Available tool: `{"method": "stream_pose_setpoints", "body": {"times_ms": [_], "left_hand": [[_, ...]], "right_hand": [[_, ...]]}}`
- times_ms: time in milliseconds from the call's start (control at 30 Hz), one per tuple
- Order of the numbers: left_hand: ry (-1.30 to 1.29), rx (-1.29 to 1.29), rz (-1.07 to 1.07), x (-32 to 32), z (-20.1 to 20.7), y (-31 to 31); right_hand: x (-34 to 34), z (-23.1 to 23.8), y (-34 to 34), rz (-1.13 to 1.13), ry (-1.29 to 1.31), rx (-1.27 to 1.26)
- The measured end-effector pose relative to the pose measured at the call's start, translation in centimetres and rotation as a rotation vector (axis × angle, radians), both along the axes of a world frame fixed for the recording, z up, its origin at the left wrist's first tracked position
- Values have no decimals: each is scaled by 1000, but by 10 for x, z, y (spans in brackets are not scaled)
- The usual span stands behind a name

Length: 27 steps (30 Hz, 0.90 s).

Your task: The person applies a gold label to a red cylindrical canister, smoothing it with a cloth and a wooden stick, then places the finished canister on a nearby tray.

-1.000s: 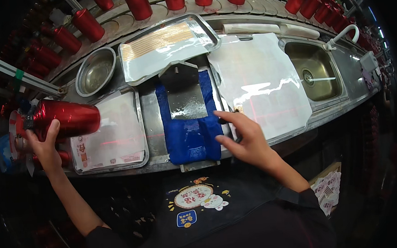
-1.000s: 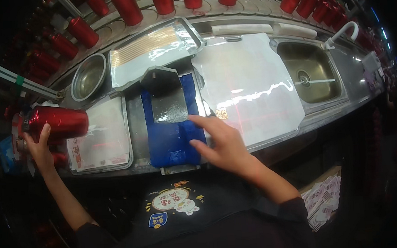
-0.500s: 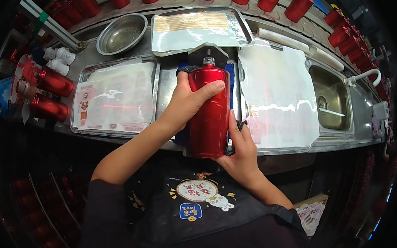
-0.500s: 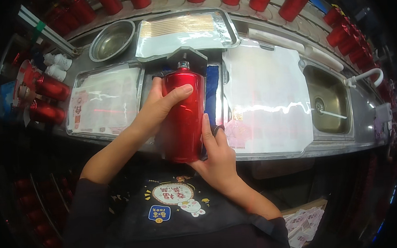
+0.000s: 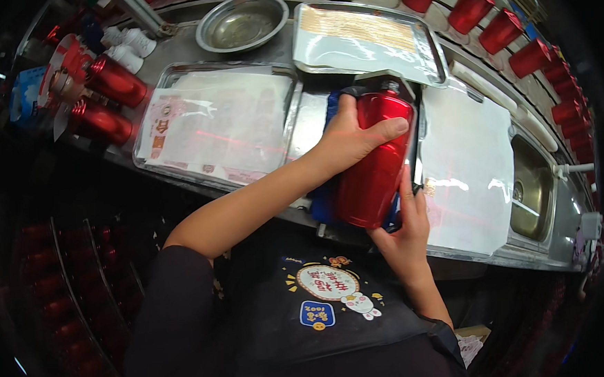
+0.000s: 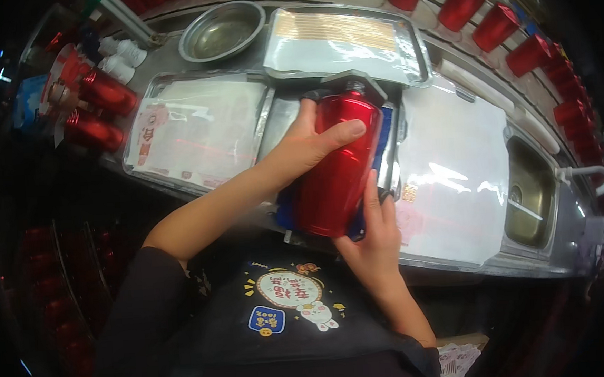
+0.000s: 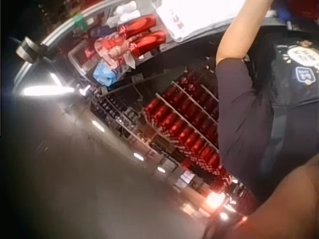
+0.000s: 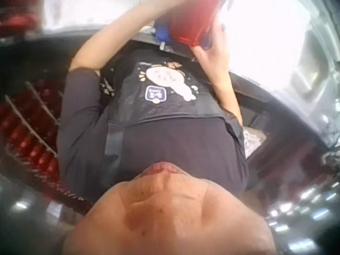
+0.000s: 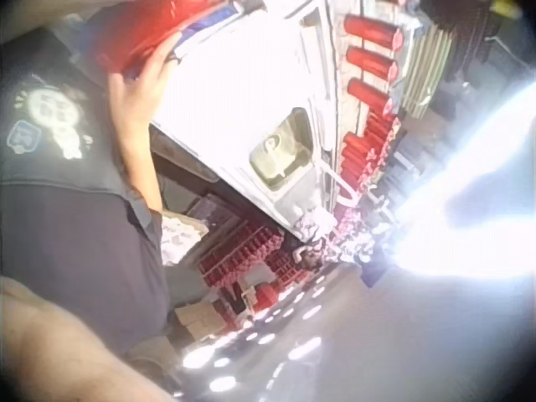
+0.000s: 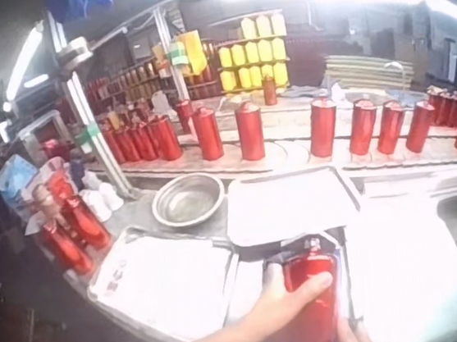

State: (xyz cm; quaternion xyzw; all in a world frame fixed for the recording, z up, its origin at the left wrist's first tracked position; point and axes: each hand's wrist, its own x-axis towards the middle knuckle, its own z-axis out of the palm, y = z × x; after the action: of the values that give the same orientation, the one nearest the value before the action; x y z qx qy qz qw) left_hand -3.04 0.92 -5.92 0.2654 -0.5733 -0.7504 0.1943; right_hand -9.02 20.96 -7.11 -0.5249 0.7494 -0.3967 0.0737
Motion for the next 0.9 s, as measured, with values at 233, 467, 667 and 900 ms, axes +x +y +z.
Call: {"method": "stream_pose_setpoints", "body": {"times_ms": [233,467,667,900], "left_hand": [[43,-51,-57,11,-16,-9],[-314,-671,247,149,-9,-76],[-1040,-1054,438,268,-16,-171],[-1170,-1166,139,322,5,-188]], "right_hand": [[3,10,-1,-40,-75,80],[3,10,1,-74,-129,112],[3,8,0,-52,-107,86],[5,4,2,-74,-125,76]]}}
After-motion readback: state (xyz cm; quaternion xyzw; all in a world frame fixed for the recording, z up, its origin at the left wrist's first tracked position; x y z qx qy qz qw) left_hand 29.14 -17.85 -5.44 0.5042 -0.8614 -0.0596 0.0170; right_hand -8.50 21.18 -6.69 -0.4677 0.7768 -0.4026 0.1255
